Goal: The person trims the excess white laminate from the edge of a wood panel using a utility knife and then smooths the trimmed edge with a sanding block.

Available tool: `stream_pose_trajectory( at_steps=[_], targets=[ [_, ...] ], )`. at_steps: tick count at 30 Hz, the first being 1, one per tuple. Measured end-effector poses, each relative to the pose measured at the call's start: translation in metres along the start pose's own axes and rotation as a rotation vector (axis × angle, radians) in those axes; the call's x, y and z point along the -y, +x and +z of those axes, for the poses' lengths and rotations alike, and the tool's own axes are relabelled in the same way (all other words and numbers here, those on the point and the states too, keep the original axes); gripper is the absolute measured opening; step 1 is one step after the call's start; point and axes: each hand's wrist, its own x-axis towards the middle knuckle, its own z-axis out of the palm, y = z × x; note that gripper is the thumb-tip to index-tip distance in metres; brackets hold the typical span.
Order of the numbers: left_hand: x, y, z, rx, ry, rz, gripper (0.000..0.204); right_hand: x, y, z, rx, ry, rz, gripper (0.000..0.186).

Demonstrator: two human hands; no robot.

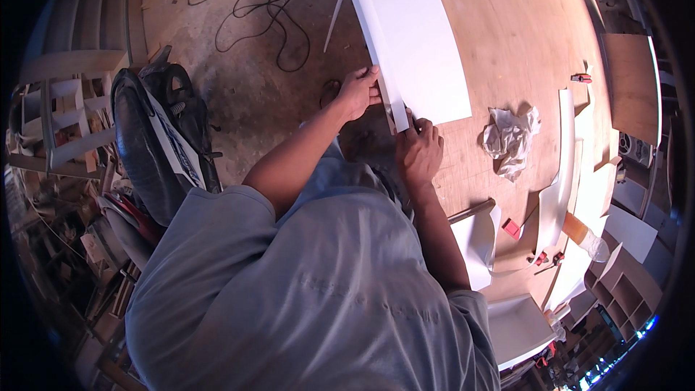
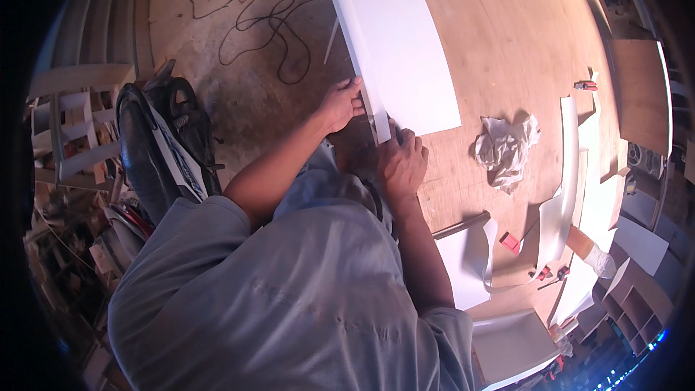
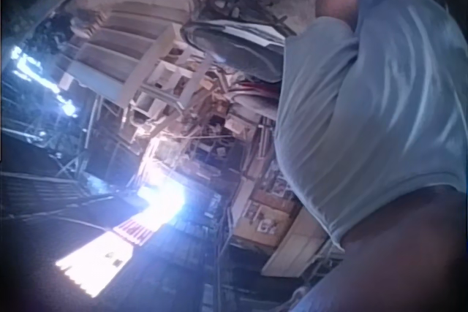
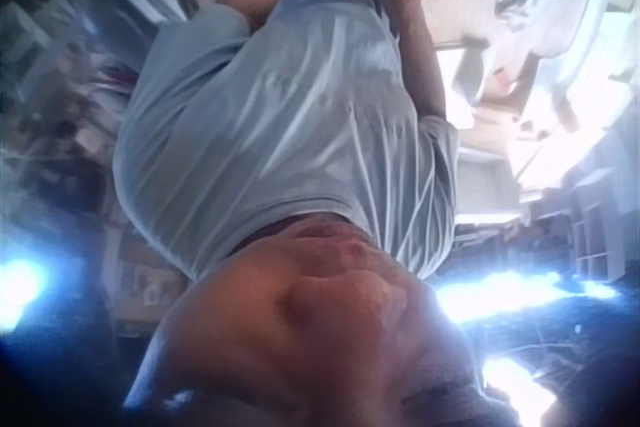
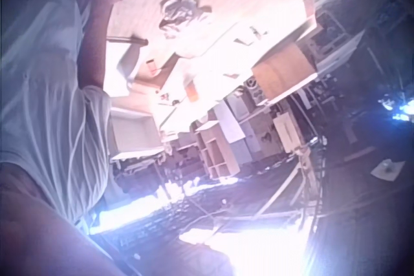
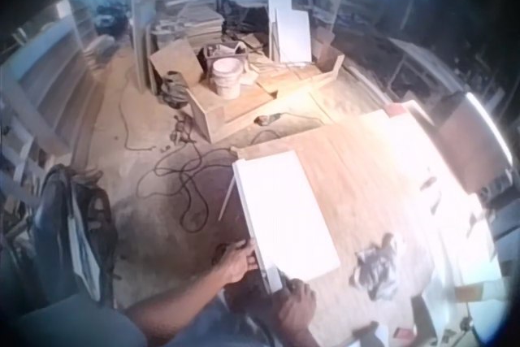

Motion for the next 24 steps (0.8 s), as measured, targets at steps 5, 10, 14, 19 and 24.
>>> stream_pose_trajectory(
  at_steps=[5, 10, 14, 19, 24],
  targets=[
    [0.007, 0.008, -0.008, 0.016, -0.024, 0.019, 0.035, 0.004, 0.007, 0.013, -0.069, 0.011, -0.008, 0.046],
    [0.005, 0.003, -0.008, 0.023, -0.06, -0.01, 0.027, 0.014, 0.02, 0.012, -0.047, 0.04, 0.038, 0.035],
    [0.009, 0.002, -0.007, 0.025, -0.107, -0.002, 0.027, 0.018, 0.039, 0.015, -0.065, 0.032, 0.016, 0.027],
    [0.008, -0.001, -0.007, 0.016, -0.141, -0.019, 0.027, 0.02, 0.04, 0.014, -0.101, 0.032, 0.006, 0.027],
    [-0.005, -0.026, -0.003, -0.286, 0.803, 0.716, 0.039, 0.008, 0.018, 0.005, -0.066, 0.094, 0.076, 0.041]
  ],
)
